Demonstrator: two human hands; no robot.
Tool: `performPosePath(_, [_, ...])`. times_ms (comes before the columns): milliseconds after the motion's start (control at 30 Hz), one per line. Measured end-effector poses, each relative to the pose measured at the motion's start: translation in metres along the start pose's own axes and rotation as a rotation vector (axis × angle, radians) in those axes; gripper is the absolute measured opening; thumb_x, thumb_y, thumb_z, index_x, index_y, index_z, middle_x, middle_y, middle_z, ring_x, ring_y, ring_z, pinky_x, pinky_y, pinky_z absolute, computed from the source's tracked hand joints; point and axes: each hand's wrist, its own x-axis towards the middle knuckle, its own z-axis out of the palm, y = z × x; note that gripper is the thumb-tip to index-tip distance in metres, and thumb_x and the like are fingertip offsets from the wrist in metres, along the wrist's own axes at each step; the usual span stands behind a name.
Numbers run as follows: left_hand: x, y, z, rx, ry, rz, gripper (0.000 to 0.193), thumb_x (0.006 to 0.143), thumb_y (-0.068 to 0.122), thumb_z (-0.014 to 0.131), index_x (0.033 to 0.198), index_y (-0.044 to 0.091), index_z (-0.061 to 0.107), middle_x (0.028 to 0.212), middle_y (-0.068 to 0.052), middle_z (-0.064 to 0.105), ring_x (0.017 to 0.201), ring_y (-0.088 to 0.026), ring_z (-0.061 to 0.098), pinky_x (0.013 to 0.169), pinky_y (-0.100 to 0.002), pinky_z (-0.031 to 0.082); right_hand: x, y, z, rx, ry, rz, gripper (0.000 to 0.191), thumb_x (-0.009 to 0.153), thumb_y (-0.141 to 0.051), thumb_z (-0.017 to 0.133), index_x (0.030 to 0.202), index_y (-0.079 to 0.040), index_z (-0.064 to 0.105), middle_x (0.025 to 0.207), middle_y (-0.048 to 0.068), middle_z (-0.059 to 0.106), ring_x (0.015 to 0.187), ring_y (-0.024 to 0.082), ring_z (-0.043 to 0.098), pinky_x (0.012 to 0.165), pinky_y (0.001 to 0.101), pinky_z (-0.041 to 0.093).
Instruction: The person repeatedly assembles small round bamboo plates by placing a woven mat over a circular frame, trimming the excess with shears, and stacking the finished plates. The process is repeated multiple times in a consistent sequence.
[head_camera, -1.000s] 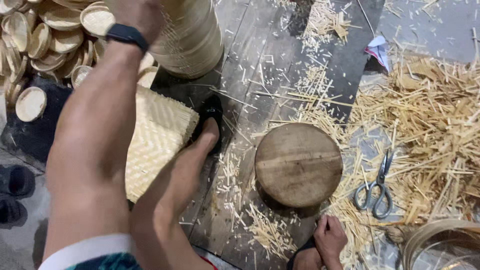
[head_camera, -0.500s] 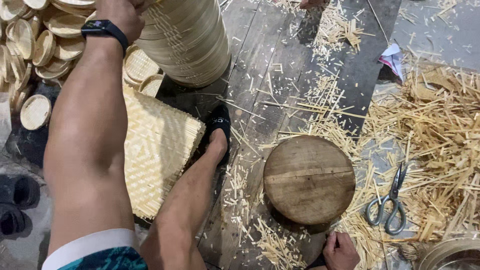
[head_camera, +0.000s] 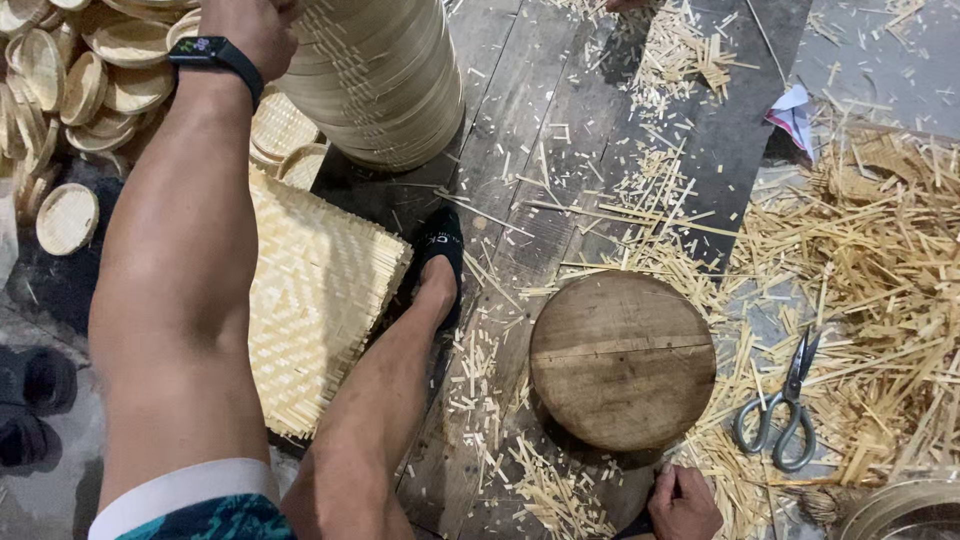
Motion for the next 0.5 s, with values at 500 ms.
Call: performPosePath(500, [-0.052,0.054,0.009,0.101,0.32,-0.019,0.043,0.099,0.009,0.074,0.136,-0.002,0.055,0.142,-0.027,0.057,0.133,-0.043,0.055,0.114,-0.049,0.047,-0.003,0.009,0.001,0.046,0.039,-0.085,0.011,0.093,-0.022,0.069,0.09,-0.011,0.07,0.08,0.009,0.064,0.069,0.028,0.065,0.065,0.0385,0.052])
